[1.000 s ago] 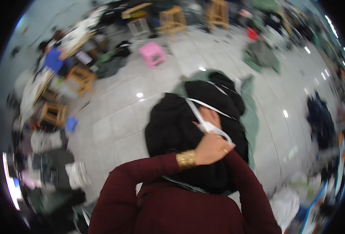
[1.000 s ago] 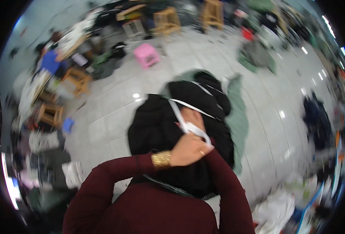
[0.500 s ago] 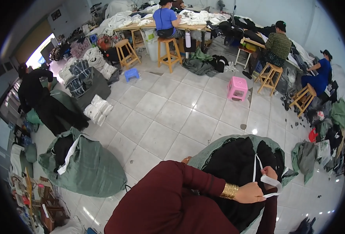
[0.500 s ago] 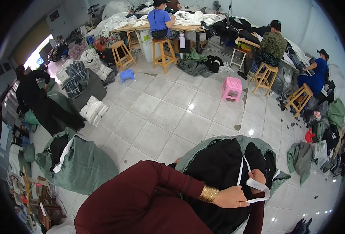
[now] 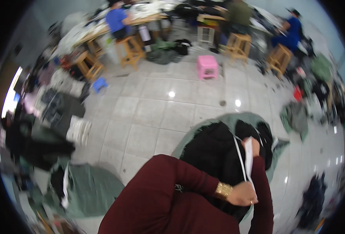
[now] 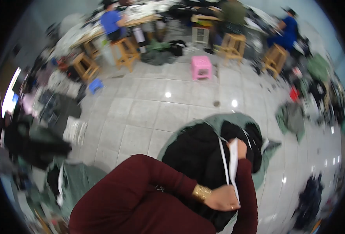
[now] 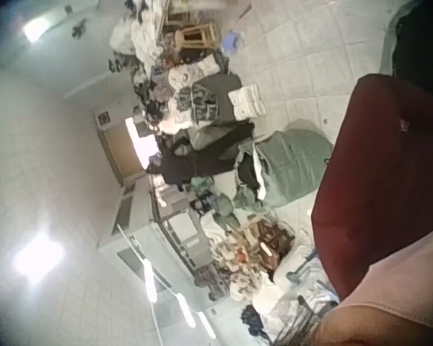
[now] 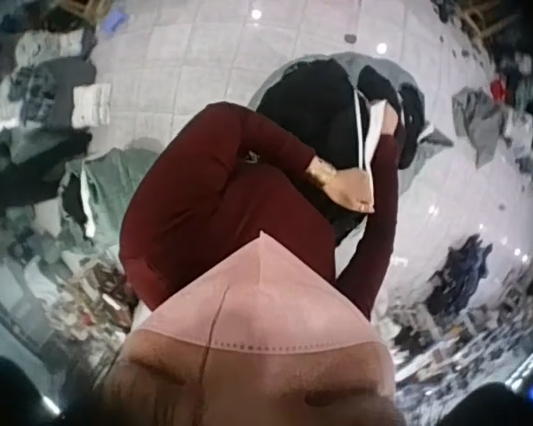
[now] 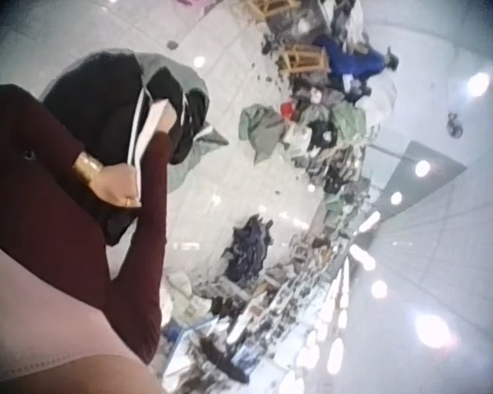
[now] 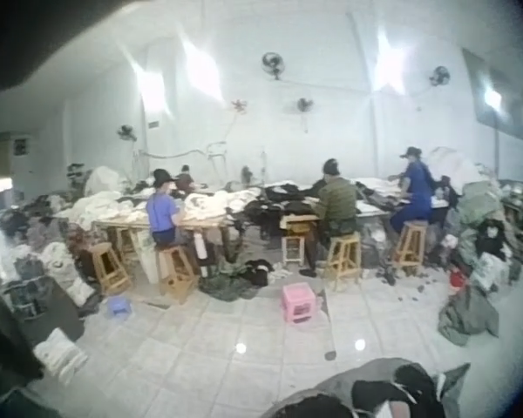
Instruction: Tying and securing a large green sack filled with black garments using white plastic straps.
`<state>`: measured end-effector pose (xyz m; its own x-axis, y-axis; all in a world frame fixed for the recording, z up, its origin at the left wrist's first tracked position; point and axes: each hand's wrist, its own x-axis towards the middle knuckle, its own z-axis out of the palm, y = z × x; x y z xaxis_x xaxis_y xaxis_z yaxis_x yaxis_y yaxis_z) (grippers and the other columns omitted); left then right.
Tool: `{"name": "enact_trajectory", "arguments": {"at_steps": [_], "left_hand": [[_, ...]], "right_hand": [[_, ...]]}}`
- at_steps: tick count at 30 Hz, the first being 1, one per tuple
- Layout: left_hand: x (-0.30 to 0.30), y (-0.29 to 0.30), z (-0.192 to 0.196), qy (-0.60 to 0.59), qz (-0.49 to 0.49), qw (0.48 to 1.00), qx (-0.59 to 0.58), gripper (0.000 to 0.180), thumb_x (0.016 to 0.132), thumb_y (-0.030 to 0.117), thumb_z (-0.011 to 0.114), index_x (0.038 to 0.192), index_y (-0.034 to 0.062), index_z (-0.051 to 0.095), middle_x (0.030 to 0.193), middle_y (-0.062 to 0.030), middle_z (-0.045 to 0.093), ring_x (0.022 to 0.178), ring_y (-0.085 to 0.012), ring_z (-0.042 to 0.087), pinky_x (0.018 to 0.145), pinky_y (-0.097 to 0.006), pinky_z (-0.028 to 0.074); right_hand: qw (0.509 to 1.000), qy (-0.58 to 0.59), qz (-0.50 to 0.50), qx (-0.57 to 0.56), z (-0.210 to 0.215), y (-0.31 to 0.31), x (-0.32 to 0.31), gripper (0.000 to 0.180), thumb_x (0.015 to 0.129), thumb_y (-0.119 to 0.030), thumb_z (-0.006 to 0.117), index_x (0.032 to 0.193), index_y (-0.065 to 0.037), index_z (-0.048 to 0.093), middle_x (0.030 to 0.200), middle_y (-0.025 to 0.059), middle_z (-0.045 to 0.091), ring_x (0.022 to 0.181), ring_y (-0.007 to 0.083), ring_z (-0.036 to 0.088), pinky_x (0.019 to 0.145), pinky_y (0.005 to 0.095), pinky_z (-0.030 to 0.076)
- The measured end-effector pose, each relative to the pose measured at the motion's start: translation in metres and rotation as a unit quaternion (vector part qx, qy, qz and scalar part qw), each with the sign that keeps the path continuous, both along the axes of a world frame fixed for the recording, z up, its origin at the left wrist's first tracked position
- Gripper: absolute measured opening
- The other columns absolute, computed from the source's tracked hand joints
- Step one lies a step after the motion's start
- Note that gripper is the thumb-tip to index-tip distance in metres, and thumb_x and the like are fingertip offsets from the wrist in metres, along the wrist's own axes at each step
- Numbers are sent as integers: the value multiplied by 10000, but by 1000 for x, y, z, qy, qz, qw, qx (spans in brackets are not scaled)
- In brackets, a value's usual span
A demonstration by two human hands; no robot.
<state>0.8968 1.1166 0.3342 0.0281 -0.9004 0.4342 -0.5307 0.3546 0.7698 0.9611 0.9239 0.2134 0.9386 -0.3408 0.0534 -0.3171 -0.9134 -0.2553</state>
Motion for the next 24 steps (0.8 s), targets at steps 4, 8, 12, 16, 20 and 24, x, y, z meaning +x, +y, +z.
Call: {"name": "enact_trajectory", "arguments": {"at_steps": [4,8,12,16,20,24], "left_hand": [[42,25,15,-130,-109,984,51,215,806,243,490,655,109,565,576,-77,525,587,-243,526,582,-342,350],[44,35,14,-130,-70,989,27,250,810,216,555,620,74,479,587,-43,450,605,-204,464,615,-315,344],[33,28,22,-203,-71,976,-29,207,764,185,594,642,62,481,634,-60,482,666,-224,471,675,-349,357],[34,38,30,-297,-72,952,-2,135,743,175,609,759,47,567,782,-49,521,804,-240,492,782,-384,364],[29,43,52,-253,-87,963,36,209,716,144,638,923,115,626,1080,-49,518,1014,-236,479,946,-419,297],[1,29,41,-15,-161,970,179,182,781,88,574,958,73,617,945,-73,587,906,-225,559,805,-287,426]], "right_hand": [[974,-81,14,212,61,32,-5,232,768,-270,574,737,-40,584,717,113,594,699,277,574,603,368,437],[839,-109,-177,503,121,53,-75,407,868,-350,472,718,-7,631,617,70,601,564,106,566,532,244,453],[633,-46,-88,767,116,115,-106,306,870,-245,494,815,29,617,807,71,620,748,117,575,737,250,454],[452,-183,-139,862,92,129,-120,171,868,-163,478,849,-14,558,823,64,594,775,123,563,723,257,460],[445,-272,-134,843,95,110,-173,129,863,-142,479,903,-30,529,586,-57,406,453,30,321,415,201,268],[733,-220,-237,598,136,92,-217,155,819,-134,532,760,-54,651,563,-73,447,481,16,324,433,187,253]]}}
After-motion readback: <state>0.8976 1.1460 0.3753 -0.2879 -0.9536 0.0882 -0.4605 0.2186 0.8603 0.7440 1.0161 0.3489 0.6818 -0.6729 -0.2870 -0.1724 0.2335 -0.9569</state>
